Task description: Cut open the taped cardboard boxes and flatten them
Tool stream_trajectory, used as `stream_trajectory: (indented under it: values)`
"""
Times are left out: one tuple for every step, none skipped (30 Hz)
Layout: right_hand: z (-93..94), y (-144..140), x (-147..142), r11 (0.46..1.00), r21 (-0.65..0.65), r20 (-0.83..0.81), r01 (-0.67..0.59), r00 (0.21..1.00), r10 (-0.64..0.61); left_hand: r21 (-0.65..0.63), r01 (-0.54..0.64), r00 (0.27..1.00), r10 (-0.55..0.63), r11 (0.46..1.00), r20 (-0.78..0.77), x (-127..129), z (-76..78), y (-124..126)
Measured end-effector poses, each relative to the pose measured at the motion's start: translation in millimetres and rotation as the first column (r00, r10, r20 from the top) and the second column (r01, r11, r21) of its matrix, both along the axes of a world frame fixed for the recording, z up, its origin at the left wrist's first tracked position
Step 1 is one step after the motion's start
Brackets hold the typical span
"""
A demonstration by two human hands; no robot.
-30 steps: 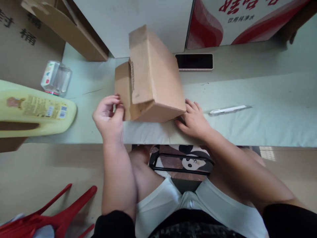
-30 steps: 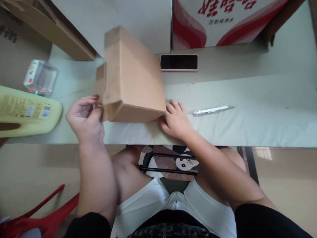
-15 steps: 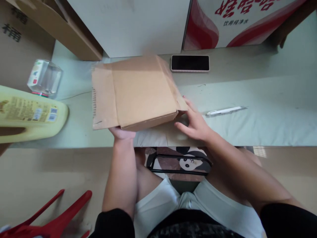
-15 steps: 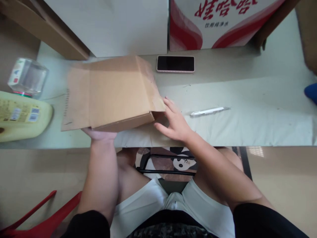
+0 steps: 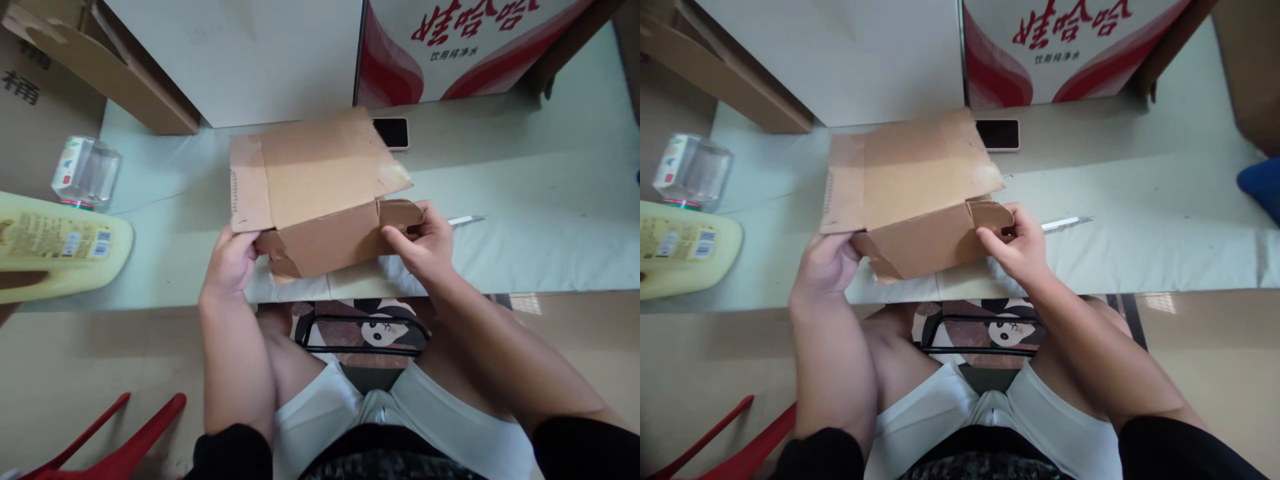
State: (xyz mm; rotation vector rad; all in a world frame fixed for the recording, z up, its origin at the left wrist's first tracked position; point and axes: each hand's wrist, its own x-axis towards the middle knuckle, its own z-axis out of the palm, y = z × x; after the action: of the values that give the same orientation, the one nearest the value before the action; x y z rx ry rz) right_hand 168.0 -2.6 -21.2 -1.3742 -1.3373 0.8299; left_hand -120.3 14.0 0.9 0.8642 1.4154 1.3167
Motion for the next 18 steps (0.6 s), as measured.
stream_trajectory:
  values:
    - [2.7, 1, 2, 1.000, -0.015, -0.026, 0.010, 1.000, -0.010, -0.057, 0.003, 1.000, -0.004, 0.998, -0.014, -6, 1.3, -3]
    - [4.8, 2, 5, 1.000, -0.031, -0.051, 0.001, 0.999, -0.003, -0.120, 0.052, 0.999, -0.053, 0.991, -0.008, -12, 1.8, -5]
    - [6.0, 2, 7, 0.999, -0.051, -0.068, -0.018, 0.998, 0.015, -0.151, 0.119, 0.993, -0.119, 0.981, 0.010, -17, 1.6, -8]
    - [6.4, 3, 8, 0.997, -0.074, -0.071, -0.038, 0.997, 0.033, -0.188, 0.197, 0.980, -0.194, 0.962, 0.031, -20, 0.8, -9]
    - [6.0, 3, 9, 0.994, -0.099, -0.064, -0.050, 0.997, 0.044, -0.211, 0.266, 0.964, -0.261, 0.941, 0.051, -22, -0.1, -10]
    - [4.7, 3, 9, 0.992, -0.123, -0.052, -0.041, 0.998, 0.035, -0.224, 0.317, 0.949, -0.310, 0.922, 0.066, -22, -1.2, -11]
    - [2.8, 3, 9, 0.990, -0.143, -0.043, -0.017, 0.999, 0.011, -0.230, 0.343, 0.939, -0.336, 0.911, 0.071, -20, -2.2, -10]
    - [0.4, 3, 8, 0.987, -0.159, -0.043, 0.013, 0.999, -0.020, -0.224, 0.346, 0.938, -0.340, 0.911, 0.065, -18, -3.2, -9]
    - [-2.4, 3, 8, 0.984, -0.173, -0.048, 0.046, 0.997, -0.055, -0.210, 0.335, 0.942, -0.332, 0.919, 0.051, -14, -4.3, -8]
    - [-5.4, 4, 8, 0.980, -0.188, -0.051, 0.070, 0.995, -0.081, -0.191, 0.320, 0.947, -0.320, 0.928, 0.031, -11, -5.4, -7]
    - [-8.4, 4, 8, 0.976, -0.205, -0.048, 0.077, 0.995, -0.089, -0.168, 0.308, 0.950, -0.311, 0.936, 0.009, -9, -6.7, -6]
    - [-11.0, 6, 9, 0.973, -0.222, -0.038, 0.068, 0.996, -0.078, -0.141, 0.303, 0.951, -0.308, 0.942, -0.015, -8, -8.1, -5]
    - [-13.2, 7, 10, 0.971, -0.236, -0.028, 0.041, 0.998, -0.049, -0.112, 0.308, 0.948, -0.315, 0.945, -0.041, -7, -9.7, -5]
    - [-14.7, 8, 11, 0.970, -0.241, -0.023, 0.006, 1.000, -0.012, -0.085, 0.322, 0.943, -0.328, 0.943, -0.065, -8, -11.4, -5]
    - [-15.4, 10, 12, 0.971, -0.237, -0.028, -0.031, 0.999, 0.025, -0.058, 0.337, 0.936, -0.341, 0.940, -0.087, -9, -13.0, -5]
    - [-15.4, 11, 12, 0.973, -0.222, -0.042, -0.061, 0.998, 0.053, -0.038, 0.350, 0.931, -0.352, 0.936, -0.102, -11, -14.5, -5]
    - [-14.8, 12, 12, 0.977, -0.199, -0.060, -0.076, 0.996, 0.065, -0.023, 0.354, 0.928, -0.354, 0.935, -0.114, -12, -15.8, -4]
    - [-13.9, 13, 11, 0.983, -0.171, -0.078, -0.072, 0.995, 0.059, -0.014, 0.345, 0.930, -0.344, 0.938, -0.130, -13, -17.0, -3]
